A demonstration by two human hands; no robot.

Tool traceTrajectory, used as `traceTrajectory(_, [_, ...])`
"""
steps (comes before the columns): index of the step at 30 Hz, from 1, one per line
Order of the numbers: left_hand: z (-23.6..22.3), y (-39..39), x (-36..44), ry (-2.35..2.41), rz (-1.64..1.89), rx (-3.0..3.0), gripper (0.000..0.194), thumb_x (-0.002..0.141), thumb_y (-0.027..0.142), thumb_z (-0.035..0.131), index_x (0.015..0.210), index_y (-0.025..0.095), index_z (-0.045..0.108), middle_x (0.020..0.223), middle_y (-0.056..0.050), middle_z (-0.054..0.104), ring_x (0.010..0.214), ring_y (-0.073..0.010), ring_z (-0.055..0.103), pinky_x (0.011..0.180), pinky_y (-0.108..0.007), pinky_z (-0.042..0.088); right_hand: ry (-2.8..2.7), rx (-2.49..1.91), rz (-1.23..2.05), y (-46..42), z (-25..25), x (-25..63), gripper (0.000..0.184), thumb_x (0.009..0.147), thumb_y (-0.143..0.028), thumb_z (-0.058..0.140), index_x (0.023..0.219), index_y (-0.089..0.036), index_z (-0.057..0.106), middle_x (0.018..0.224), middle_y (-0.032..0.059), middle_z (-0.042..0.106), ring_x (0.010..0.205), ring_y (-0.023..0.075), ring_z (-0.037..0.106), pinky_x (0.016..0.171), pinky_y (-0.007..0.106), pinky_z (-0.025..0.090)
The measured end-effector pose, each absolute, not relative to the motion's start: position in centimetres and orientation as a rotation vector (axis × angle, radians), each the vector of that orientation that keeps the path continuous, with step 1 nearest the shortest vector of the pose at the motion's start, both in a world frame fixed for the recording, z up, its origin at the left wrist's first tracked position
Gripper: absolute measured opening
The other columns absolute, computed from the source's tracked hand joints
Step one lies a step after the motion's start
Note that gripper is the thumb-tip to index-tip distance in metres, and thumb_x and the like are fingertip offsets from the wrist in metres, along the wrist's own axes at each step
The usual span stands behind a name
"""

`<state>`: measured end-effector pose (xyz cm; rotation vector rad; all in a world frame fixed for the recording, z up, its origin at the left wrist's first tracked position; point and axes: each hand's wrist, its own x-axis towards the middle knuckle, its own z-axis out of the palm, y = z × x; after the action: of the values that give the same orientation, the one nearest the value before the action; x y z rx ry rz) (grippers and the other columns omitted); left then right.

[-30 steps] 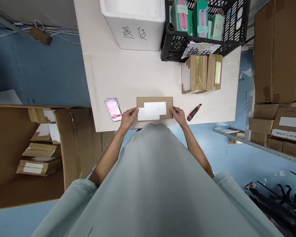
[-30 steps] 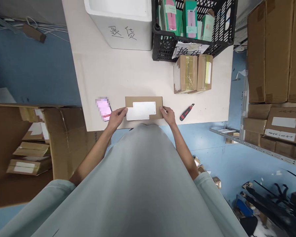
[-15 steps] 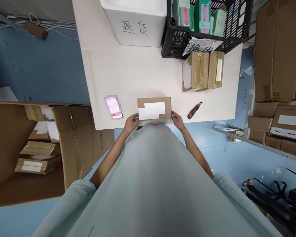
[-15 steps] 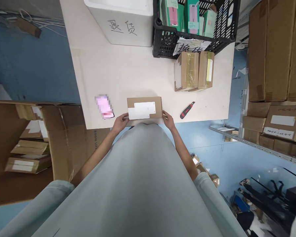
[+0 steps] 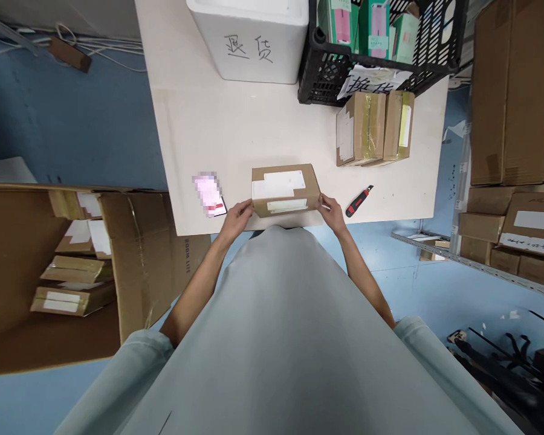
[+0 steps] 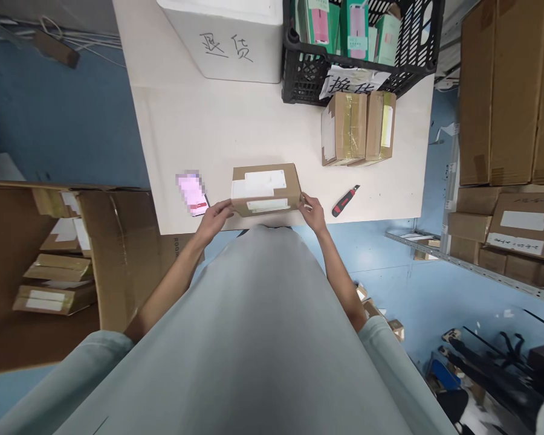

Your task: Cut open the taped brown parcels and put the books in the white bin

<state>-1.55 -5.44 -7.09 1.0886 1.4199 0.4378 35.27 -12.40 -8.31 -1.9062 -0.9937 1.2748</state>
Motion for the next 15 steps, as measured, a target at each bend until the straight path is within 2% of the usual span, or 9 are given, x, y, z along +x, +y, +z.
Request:
traceTrajectory(4, [-6.4, -3.8, -1.6, 1.479, 0.486, 1.218, 0.055, 0.104, 0.062, 0.066, 0.136, 0.021, 0.084, 0.130, -0.013, 0.076, 0.124, -0.0302, 0.073, 0.114, -0.044, 0.060, -1.125, -1.941, 1.111, -10.0, -6.8, 35.1, 0.068, 0.098, -0.079, 0.070, 0.138, -0.026, 0.084, 0.115, 0.0093, 0.069, 0.116, 0.0287, 0.071, 0.117, 0.047, 0.060])
traceTrajectory(6, [-6.6, -3.1, -1.5, 1.530, 0.458, 1.276, 0.054, 0.105, 0.063, 0.066, 0.129, 0.019, 0.085, 0.121, -0.013, 0.077, 0.118, -0.0313, 0.073, 0.114, -0.046, 0.058, -1.179, -1.999, 1.085, -9.1, -6.7, 34.9, 0.067, 0.099, -0.082, 0.067, 0.125, -0.023, 0.087, 0.106, 0.0090, 0.068, 0.108, 0.0285, 0.070, 0.115, 0.048, 0.060])
traceTrajectory(8, [-6.9, -2.7, -1.3, 1.568, 0.432, 1.262, 0.054, 0.105, 0.061, 0.068, 0.127, 0.016, 0.085, 0.122, -0.015, 0.079, 0.117, -0.0329, 0.073, 0.113, -0.048, 0.058, -1.192, -2.073, 1.092, -8.7, -7.1, 34.6, 0.069, 0.098, -0.084, 0.066, 0.117, -0.021, 0.087, 0.101, 0.0092, 0.068, 0.101, 0.0283, 0.069, 0.110, 0.048, 0.062])
traceTrajectory(11, [-7.1, -3.1, -1.0, 1.592, 0.422, 1.214, 0.053, 0.101, 0.058, 0.073, 0.130, 0.014, 0.083, 0.132, -0.017, 0.081, 0.121, -0.0339, 0.075, 0.113, -0.046, 0.059, -1.156, -2.097, 1.130, -9.3, -7.9, 34.4, 0.074, 0.093, -0.086, 0.069, 0.122, -0.020, 0.086, 0.103, 0.0101, 0.071, 0.099, 0.0278, 0.069, 0.106, 0.046, 0.063])
traceTrajectory(15, [-6.2, -4.2, -0.3, 1.638, 0.452, 1.167, 0.049, 0.100, 0.051, 0.075, 0.131, 0.014, 0.082, 0.138, -0.017, 0.082, 0.123, -0.0323, 0.078, 0.113, -0.046, 0.061, -1.049, -2.027, 1.190, -10.8, -8.5, 34.5, 0.085, 0.087, -0.090, 0.074, 0.138, -0.023, 0.082, 0.117, 0.0112, 0.075, 0.108, 0.0287, 0.073, 0.105, 0.047, 0.065])
